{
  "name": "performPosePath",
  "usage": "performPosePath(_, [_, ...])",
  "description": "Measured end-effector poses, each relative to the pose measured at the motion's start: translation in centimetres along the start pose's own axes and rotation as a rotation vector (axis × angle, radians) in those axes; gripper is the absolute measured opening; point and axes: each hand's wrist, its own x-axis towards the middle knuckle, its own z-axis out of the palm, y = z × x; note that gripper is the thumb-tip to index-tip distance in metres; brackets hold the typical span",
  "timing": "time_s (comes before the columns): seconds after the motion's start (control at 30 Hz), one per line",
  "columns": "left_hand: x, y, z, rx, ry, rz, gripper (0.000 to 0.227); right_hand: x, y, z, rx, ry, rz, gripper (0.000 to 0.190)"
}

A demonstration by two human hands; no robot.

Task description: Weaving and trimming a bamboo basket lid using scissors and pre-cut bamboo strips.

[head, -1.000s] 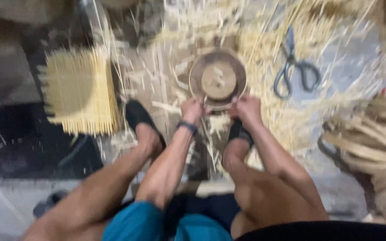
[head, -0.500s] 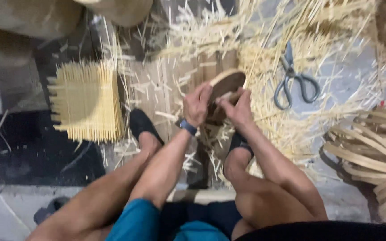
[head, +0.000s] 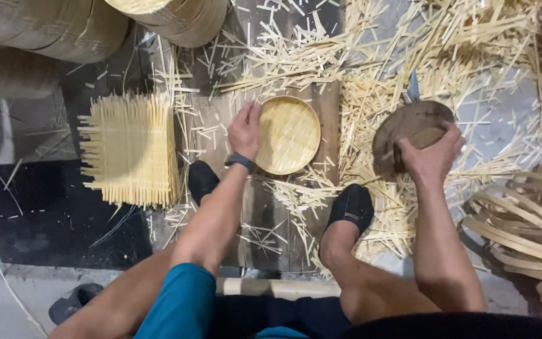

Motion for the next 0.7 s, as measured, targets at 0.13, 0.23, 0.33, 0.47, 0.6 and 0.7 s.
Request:
performPosePath(0.13, [-6.1,0.1,4.4,0.523,-0.247,0.528,0.058,0.6,4.8,1.8,-0.497,0.127,-0.067,0.096])
performPosePath(0.23, [-9.5,2.7,5.3,0.629,-0.481,0.594,0.065,0.6,5.9,2.3,-0.568,0.13,-0.057,0.094])
performPosePath(0.33, [-9.4,-0.9,5.7,0.601,-0.443,0.612,0.051,0.2,6.8,2.2,-0.584,0.115,-0.082,0.094])
performPosePath(0.47, [-0.9,3.7,-0.2,0.745,-0.525,0.753,0.042,0.3,6.9,2.2,-0.59,0.106,-0.128,0.097])
performPosePath(0.6, [12.1,6.0,-9.1,0.502,0.04,1.051,0.039,0.1,8.0,2.2,-0.637,0.115,-0.14,0.102])
performPosePath(0.7, [21.9,3.4,-13.3,0.741,0.218,0.842,0.049,0.3,7.7,2.4,-0.673,0.11,-0.125,0.101])
